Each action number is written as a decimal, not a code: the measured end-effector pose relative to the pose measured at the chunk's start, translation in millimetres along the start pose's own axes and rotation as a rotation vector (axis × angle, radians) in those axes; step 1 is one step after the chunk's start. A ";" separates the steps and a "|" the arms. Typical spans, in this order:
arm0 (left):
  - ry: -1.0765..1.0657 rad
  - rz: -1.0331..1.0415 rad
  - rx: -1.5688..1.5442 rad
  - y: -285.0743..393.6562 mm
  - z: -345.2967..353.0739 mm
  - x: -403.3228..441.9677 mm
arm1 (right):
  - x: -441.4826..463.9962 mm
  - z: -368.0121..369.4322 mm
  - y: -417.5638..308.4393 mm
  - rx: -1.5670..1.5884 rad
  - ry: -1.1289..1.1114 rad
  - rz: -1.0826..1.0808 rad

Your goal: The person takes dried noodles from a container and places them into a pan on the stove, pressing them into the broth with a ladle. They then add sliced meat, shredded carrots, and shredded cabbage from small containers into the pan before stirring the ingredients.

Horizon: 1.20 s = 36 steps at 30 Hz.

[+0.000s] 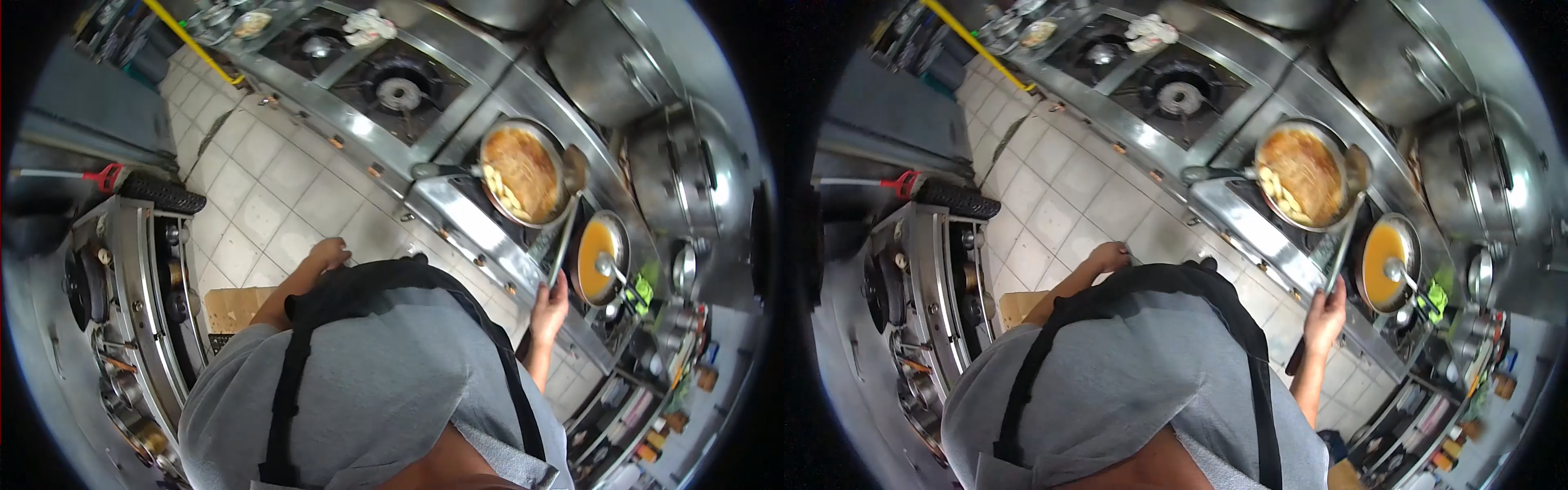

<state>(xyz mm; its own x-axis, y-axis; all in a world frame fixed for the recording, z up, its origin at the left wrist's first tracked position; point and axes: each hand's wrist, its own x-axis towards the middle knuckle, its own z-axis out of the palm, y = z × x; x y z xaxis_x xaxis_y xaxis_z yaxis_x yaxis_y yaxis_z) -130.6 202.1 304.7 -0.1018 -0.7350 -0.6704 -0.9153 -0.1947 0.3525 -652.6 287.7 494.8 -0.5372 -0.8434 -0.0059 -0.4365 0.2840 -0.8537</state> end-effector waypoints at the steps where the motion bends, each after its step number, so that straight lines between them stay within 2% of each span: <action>1: 0.021 0.005 -0.013 -8.2 -4.7 -1.8 | -0.1 6.3 -14.5 0.049 -0.015 0.054; 4: 0.093 -0.006 -0.066 -44.3 -23.4 -10.1 | -13.4 30.4 -85.5 0.213 -0.024 0.130; 6: 0.039 0.035 -0.058 -77.9 -33.8 -19.5 | -15.1 58.8 -114.7 0.357 0.004 0.093; 12: 0.118 -0.030 -0.219 -226.9 -8.2 -49.7 | 1.0 141.9 -180.0 0.656 -0.214 0.098; 14: 0.137 -0.106 -0.224 -262.7 -0.6 -66.8 | -0.2 177.8 -212.4 0.871 -0.316 0.247; 18: 0.188 -0.243 -0.387 -321.7 14.4 -113.2 | -12.1 249.0 -260.0 0.917 -0.359 0.370; 19: 0.183 -0.237 -0.377 -324.5 9.4 -124.0 | -10.0 265.0 -263.7 0.896 -0.388 0.377; 21: 0.188 -0.393 -0.551 -329.4 1.5 -141.1 | 0.9 298.9 -268.6 0.860 -0.400 0.405; 24: 0.215 -0.340 -0.553 -351.6 19.4 -128.9 | 9.0 343.6 -285.2 0.828 -0.371 0.381; 28: 0.150 -0.263 -0.617 -341.0 -22.0 -121.9 | 24.8 406.6 -308.0 0.865 -0.289 0.356; 32: 0.175 -0.282 -0.607 -345.6 -52.6 -80.5 | 58.9 483.4 -310.5 0.991 -0.204 0.321; 36: 0.206 -0.339 -0.570 -361.2 -103.4 -53.6 | 79.4 553.3 -347.7 0.937 -0.117 0.356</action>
<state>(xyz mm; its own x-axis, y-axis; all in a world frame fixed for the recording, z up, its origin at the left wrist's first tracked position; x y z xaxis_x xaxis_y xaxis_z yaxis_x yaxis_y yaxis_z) 245.8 244.6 280.9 0.2815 -0.6708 -0.6862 -0.5302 -0.7048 0.4714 -144.1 -130.4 503.0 -0.4297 -0.8331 -0.3484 0.5058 0.0976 -0.8571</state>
